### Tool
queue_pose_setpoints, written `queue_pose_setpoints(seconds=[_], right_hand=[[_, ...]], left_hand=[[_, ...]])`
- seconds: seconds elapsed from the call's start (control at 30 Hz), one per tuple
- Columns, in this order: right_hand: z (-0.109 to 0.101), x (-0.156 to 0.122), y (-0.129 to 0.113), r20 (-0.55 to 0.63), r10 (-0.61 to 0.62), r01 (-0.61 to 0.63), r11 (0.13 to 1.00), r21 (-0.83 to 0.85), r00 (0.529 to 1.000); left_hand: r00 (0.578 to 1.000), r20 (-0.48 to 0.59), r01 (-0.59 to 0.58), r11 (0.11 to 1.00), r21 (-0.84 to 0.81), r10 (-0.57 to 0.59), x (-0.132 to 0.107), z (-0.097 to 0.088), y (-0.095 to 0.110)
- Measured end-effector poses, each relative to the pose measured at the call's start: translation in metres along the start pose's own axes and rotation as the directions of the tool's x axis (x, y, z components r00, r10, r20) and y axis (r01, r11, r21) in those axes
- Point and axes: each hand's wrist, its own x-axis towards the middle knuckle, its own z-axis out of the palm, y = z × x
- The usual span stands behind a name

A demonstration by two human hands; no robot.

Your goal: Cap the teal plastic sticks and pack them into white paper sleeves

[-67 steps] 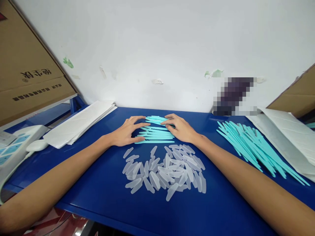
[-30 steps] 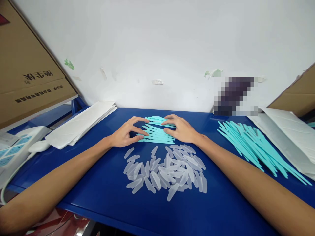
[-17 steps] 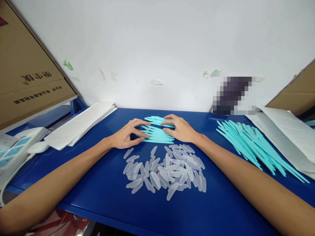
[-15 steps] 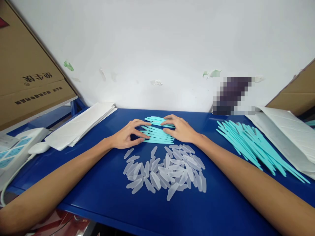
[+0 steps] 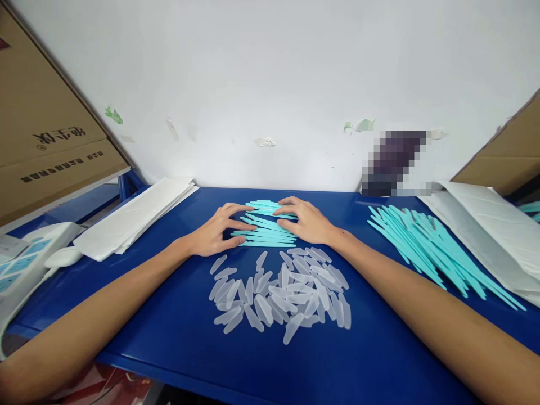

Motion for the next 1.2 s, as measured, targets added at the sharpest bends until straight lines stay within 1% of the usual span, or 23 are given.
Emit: queue_pose_setpoints(seconds=[0.1,0.2,0.3,0.5,0.7,0.83,0.97,1.1,1.2], right_hand=[[0.000,0.000,0.000,0.005,0.004,-0.004,1.000,0.002,1.000],[0.001,0.000,0.002,-0.007,0.001,-0.001,1.000,0.000,1.000],[0.002,0.000,0.004,-0.015,-0.006,0.006,1.000,0.004,1.000],[0.002,0.001,0.005,-0.008,-0.007,0.007,1.000,0.005,1.000],[0.003,0.000,0.006,-0.022,-0.030,0.031,0.999,0.037,0.999],[0.002,0.001,0.005,-0.044,-0.012,0.014,0.999,0.034,0.999],[0.001,0.000,0.003,-0.017,-0.020,0.020,1.000,0.006,1.000],[0.000,-0.003,-0.001,0.021,-0.082,0.083,0.993,-0.078,0.996],[0.000,-0.004,-0.003,0.077,-0.118,0.126,0.985,-0.119,0.990]], left_hand=[[0.999,-0.020,0.029,1.000,-0.004,-0.029,0.000,0.001,0.000],[0.998,-0.011,0.064,0.998,0.002,-0.064,0.001,0.003,0.000],[0.998,0.006,0.066,0.998,0.014,-0.067,0.001,0.004,0.000],[0.997,0.004,0.073,0.997,0.014,-0.073,0.001,0.004,0.000],[0.981,0.003,0.194,0.981,0.029,-0.194,0.002,0.009,-0.004],[0.978,0.013,0.206,0.978,0.046,-0.207,0.002,0.011,-0.005],[0.973,0.025,0.231,0.973,0.022,-0.231,0.003,0.009,-0.003],[0.968,0.031,0.251,0.968,-0.026,-0.251,0.004,0.007,-0.002],[0.961,0.028,0.275,0.960,-0.060,-0.274,0.005,0.007,-0.004]])
